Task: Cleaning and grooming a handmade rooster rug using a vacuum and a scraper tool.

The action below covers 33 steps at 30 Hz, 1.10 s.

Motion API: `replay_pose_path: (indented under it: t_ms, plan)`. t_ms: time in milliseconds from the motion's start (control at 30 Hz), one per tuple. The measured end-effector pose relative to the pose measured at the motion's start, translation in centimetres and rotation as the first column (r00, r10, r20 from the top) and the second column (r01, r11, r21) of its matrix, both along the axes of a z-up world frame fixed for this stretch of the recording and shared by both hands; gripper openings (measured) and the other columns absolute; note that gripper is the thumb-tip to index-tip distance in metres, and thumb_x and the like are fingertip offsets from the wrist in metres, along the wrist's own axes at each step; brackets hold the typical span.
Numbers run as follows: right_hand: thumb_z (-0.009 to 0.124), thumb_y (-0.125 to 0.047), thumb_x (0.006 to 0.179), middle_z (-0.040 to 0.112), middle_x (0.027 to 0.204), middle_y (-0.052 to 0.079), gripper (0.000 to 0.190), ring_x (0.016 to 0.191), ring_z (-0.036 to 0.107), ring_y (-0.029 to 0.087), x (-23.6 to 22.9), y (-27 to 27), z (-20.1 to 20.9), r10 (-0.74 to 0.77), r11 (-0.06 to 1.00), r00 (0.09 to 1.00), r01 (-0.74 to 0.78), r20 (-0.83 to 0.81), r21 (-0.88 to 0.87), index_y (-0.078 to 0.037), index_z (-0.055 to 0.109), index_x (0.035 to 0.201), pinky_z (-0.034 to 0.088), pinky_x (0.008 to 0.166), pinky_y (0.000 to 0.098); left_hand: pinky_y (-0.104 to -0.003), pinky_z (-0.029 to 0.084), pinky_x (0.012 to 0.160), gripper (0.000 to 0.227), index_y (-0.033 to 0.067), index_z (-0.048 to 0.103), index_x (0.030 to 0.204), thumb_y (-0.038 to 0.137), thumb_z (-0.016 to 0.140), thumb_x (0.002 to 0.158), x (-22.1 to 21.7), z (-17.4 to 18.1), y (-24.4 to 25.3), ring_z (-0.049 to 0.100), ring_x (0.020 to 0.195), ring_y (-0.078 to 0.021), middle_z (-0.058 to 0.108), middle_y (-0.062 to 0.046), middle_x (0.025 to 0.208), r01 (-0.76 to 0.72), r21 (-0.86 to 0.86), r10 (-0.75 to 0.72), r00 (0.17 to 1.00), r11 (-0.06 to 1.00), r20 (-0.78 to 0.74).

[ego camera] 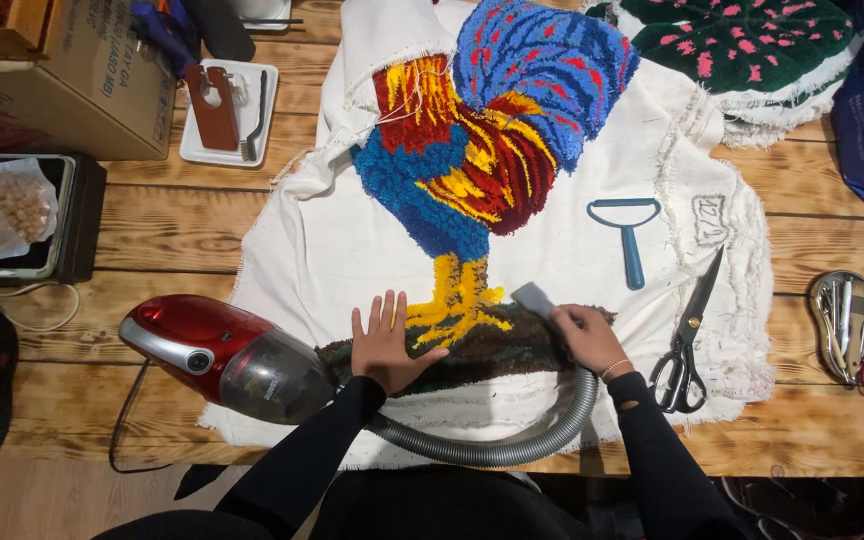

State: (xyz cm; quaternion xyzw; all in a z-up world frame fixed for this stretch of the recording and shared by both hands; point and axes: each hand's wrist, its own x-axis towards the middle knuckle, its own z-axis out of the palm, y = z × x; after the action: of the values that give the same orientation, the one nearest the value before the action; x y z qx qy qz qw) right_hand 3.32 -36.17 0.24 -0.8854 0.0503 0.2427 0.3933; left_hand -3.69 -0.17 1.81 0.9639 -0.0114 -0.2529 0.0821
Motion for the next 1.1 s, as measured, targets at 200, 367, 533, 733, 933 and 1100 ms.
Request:
replay_pose_path:
  t_ms: [200, 367, 533, 733, 933, 1100]
  plan:
    - [0.051, -0.035, 0.102, 0.064, 0.072, 0.01, 0.046, 0.054, 0.06, 0.018, -0.4, -2.8, 1.4, -0.386, 0.893, 0.912, 0.407, -0.139, 0.192, 0.001, 0.062, 0.127, 0.051, 0.053, 0.0341, -0.06, -0.003, 0.122, 0.137, 0.0039, 0.001, 0.162, 0.099, 0.04, 0.073, 0.5, -0.3, -0.2, 0.0, 0.157, -0.0343, 0.003, -0.019, 0.17, -0.034, -0.067, 0.035, 0.999, 0.997, 0.02]
    - [0.049, -0.039, 0.103, 0.066, 0.073, 0.011, 0.048, 0.056, 0.062, 0.017, 1.9, -0.5, 1.6, -0.345, 0.92, 0.938, 0.341, -0.011, 0.192, 0.002, 0.063, 0.126, 0.052, 0.056, 0.0324, -0.061, 0.0, 0.122, 0.135, 0.011, 0.002, 0.164, 0.096, 0.049, 0.07, 3.2, -2.1, -1.6, -0.001, 0.157, -0.035, 0.001, -0.017, 0.17, 0.039, -0.152, -0.03, 0.998, 0.988, 0.059]
    - [0.045, -0.047, 0.104, 0.073, 0.081, 0.014, 0.055, 0.066, 0.067, 0.017, 7.0, 5.1, 3.5, -0.19, 0.98, 0.978, 0.194, 0.085, -0.036, 0.0, 0.067, 0.124, 0.053, 0.065, 0.035, -0.063, 0.005, 0.122, 0.123, 0.024, 0.012, 0.165, 0.091, 0.055, 0.072, 5.7, -2.3, -3.7, 0.0, 0.158, -0.0369, 0.0, -0.015, 0.171, 0.175, -0.242, -0.142, 0.979, 0.954, 0.148]
    - [0.046, -0.049, 0.105, 0.073, 0.086, 0.02, 0.058, 0.072, 0.072, 0.028, 16.3, 8.4, -3.5, -0.028, 0.992, 0.952, 0.064, 0.303, -0.108, 0.001, 0.071, 0.119, 0.056, 0.073, 0.0416, -0.068, 0.006, 0.121, 0.103, 0.0401, 0.024, 0.162, 0.09, 0.051, 0.076, 6.7, -2.0, -4.4, 0.0, 0.158, -0.0395, -0.002, -0.008, 0.173, 0.232, -0.248, -0.221, 0.973, 0.941, 0.073]
    - [0.045, -0.048, 0.104, 0.072, 0.075, 0.018, 0.058, 0.054, 0.072, 0.025, 14.9, 10.4, 1.0, -0.193, 0.981, 0.981, 0.193, -0.001, 0.002, 0.005, 0.07, 0.107, 0.059, 0.057, 0.0378, -0.066, 0.006, 0.122, 0.1, 0.0408, 0.025, 0.162, 0.088, 0.051, 0.078, 7.2, -0.5, -4.2, 0.001, 0.158, -0.0403, -0.004, -0.007, 0.174, 0.242, -0.265, -0.254, 0.967, 0.933, -0.011]
    - [0.059, -0.043, 0.099, 0.065, 0.065, 0.014, 0.045, 0.047, 0.066, 0.022, 13.1, 11.1, 6.1, -0.019, 0.993, 0.986, 0.037, -0.168, 0.108, 0.0, 0.068, 0.101, 0.055, 0.051, 0.0371, -0.065, 0.006, 0.123, 0.101, 0.0412, 0.022, 0.162, 0.087, 0.054, 0.077, 7.9, 0.1, -4.2, 0.001, 0.158, -0.0385, -0.006, -0.007, 0.173, 0.25, -0.241, -0.28, 0.955, 0.938, -0.097]
